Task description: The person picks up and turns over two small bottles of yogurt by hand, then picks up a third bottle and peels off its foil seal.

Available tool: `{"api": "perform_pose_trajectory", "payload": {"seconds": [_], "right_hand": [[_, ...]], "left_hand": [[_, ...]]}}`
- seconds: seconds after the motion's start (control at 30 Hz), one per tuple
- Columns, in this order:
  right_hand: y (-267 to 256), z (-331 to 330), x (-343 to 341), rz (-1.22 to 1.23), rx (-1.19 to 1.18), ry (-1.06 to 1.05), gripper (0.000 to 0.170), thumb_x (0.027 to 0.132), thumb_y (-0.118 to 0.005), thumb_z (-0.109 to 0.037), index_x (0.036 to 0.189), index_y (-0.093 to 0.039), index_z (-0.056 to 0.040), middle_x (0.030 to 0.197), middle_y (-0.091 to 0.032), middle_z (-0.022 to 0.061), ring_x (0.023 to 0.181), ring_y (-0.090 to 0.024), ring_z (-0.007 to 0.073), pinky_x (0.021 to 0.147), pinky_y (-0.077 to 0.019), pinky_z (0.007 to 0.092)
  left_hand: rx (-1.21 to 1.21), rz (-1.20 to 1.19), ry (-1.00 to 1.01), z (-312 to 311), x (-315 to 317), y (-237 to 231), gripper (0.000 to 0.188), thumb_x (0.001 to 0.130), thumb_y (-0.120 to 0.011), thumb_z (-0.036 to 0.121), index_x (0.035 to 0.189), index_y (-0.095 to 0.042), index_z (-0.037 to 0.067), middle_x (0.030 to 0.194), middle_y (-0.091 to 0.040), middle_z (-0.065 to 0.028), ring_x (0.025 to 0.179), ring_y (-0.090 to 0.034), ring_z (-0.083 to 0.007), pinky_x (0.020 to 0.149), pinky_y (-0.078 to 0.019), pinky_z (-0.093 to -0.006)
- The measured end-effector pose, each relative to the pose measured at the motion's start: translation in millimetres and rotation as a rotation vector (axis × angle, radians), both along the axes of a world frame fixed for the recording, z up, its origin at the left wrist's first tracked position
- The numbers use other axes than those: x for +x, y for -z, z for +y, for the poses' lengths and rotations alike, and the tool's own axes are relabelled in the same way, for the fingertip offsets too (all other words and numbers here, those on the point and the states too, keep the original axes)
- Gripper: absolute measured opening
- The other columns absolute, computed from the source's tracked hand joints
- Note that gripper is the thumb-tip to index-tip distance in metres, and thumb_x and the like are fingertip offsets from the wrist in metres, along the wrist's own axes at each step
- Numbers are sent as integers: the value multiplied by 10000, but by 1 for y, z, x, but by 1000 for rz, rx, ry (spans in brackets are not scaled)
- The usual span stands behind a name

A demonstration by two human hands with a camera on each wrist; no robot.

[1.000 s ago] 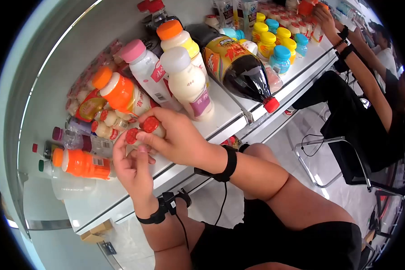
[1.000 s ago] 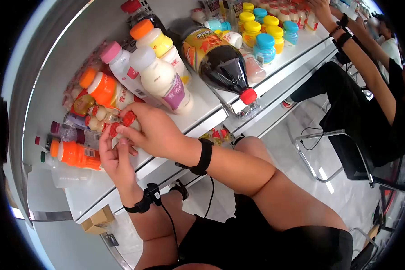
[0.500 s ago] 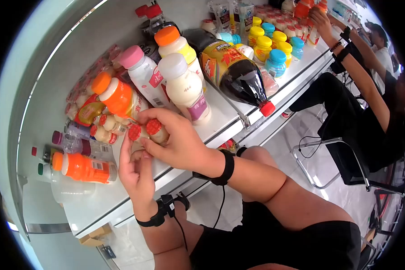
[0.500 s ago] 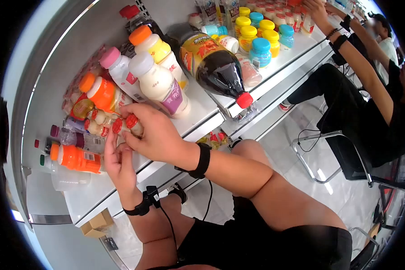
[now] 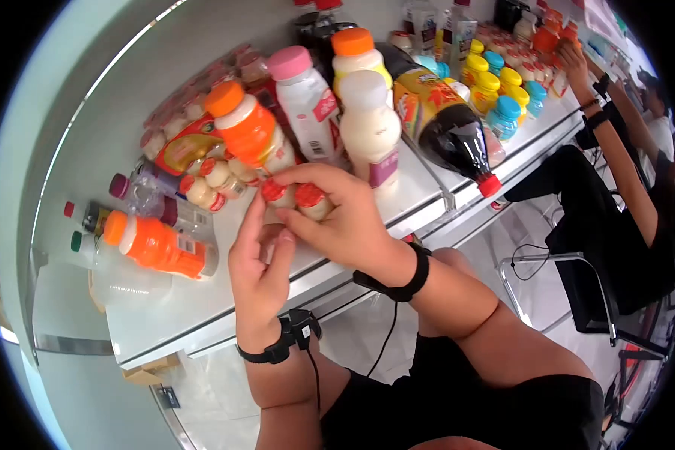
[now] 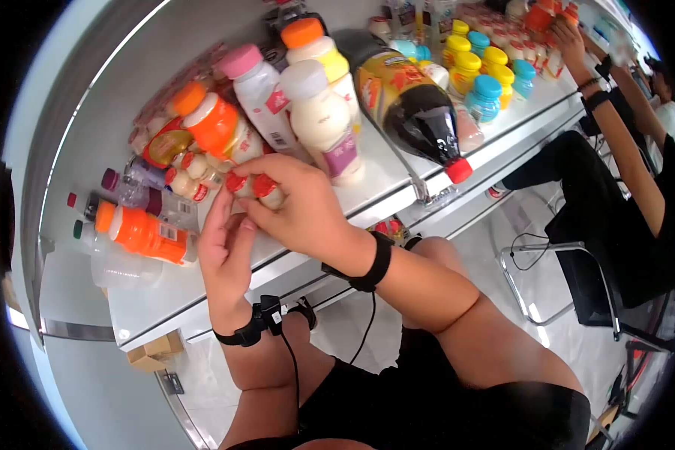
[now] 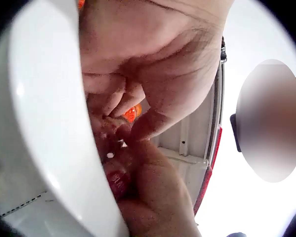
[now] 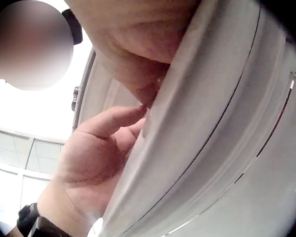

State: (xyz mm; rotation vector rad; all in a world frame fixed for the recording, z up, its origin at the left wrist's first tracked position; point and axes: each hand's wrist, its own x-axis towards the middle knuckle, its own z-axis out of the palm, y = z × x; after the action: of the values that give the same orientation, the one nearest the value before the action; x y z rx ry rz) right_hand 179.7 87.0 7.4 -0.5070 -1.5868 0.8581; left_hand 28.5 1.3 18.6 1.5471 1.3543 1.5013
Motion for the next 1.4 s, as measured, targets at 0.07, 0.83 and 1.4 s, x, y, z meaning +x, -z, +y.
{"api": "perform_pose_trajectory", "payload": {"seconds": [0.07,0.83,1.4], "right_hand": [[0,0,-7,35,24,-1,384,858,-840,-25,1233,-755,-17,1220,-786,163,1107,-767,343,957,-609,390],[1,2,-2,-18,116,16,370,892,-806,1,1253,-725,-9,1254,-776,163,1151,-755,358,1003,-596,411],[1,1,-2,-9,108,18,380,890,-815,12,1257,-720,-11,1247,-775,162,1148,-756,350,995,-603,408]], "left_hand": [[-45,65,-19,-8,-7,-9,688,1025,-690,-21,1667,-446,-59,1383,-712,-136,1040,-727,-151,992,-568,-317],[78,397,-347,30,-33,-15,824,1015,-740,155,1714,-329,10,1622,-512,-224,1207,-650,-321,1029,-555,-410],[177,447,-595,24,-37,-8,479,1001,-796,69,1468,-691,48,1491,-543,-132,1014,-659,-154,913,-579,-308]]}}
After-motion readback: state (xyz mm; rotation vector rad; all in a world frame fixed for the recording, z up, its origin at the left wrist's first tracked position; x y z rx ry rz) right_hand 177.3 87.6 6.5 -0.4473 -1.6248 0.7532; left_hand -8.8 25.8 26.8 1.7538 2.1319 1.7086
